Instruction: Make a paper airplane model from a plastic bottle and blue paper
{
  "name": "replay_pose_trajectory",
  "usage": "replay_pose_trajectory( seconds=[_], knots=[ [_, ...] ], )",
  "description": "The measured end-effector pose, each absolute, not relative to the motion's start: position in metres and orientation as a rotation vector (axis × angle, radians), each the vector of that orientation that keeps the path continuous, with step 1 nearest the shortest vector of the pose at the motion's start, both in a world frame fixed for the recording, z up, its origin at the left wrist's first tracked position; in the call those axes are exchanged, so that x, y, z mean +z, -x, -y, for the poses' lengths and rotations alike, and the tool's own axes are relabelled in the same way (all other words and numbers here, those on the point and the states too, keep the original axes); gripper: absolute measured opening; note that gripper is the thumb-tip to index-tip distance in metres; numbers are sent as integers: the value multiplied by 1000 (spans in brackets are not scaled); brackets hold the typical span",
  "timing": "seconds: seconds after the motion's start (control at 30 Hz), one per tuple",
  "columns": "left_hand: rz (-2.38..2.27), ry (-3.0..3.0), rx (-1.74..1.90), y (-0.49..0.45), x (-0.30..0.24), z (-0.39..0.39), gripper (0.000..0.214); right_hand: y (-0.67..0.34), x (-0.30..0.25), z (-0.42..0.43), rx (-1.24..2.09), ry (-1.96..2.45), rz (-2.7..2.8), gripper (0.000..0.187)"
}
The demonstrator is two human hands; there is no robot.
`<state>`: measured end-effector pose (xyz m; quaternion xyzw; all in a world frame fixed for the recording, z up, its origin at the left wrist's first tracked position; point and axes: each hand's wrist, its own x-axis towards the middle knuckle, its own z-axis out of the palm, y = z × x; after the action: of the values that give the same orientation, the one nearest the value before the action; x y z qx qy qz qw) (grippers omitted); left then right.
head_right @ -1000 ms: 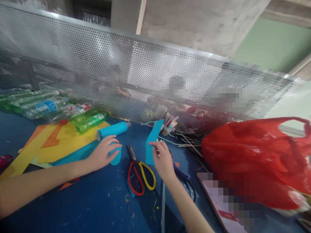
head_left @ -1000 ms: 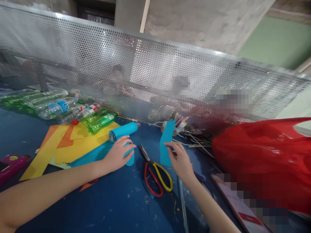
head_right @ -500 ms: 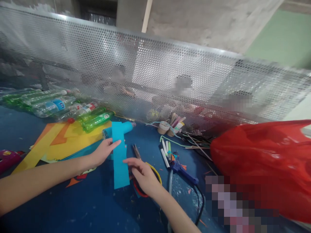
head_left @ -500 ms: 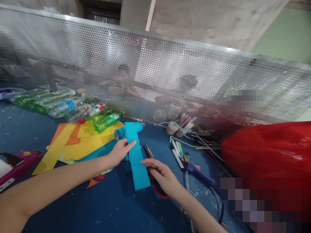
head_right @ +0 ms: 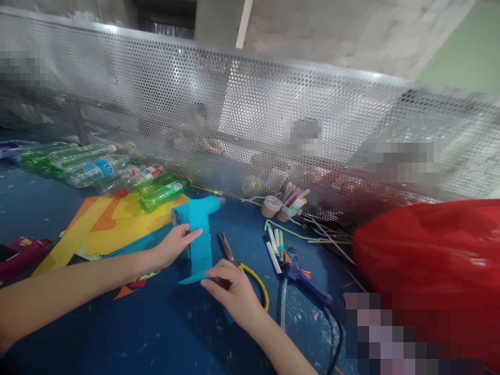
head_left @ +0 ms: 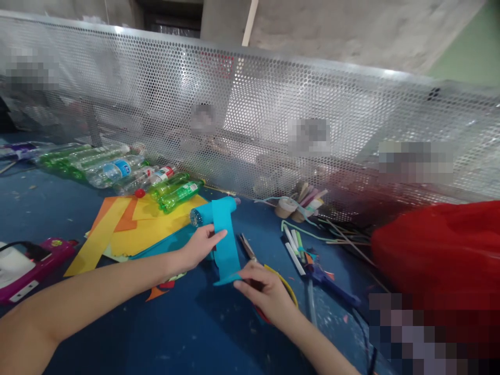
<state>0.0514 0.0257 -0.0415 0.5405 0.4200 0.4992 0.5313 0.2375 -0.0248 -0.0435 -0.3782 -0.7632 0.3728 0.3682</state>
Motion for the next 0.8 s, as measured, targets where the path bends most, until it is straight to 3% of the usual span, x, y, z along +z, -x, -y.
replay_pose_trajectory(
  seconds=[0.23, 0.43, 0.53, 0.63, 0.8],
  knots=[
    [-686, -1527, 849, -58, -38, -8, 23, -243, -28, 20, 705, 1032, 1700, 15],
    [-534, -1471, 615, -61, -35, 8, 23, -242, -27, 18, 915, 1070, 1523, 23],
    [-532, -1332, 634, -62, -42, 6, 31, -239, -30, 18, 1024, 1043, 1444, 26],
    [-529, -1175, 672, -62, -48, 3, 54, -239, -31, 18, 1024, 1017, 1384, 31],
    [-547, -1330, 758, -63, -47, 4, 55, -242, -31, 19, 994, 1017, 1338, 34]
  ],
)
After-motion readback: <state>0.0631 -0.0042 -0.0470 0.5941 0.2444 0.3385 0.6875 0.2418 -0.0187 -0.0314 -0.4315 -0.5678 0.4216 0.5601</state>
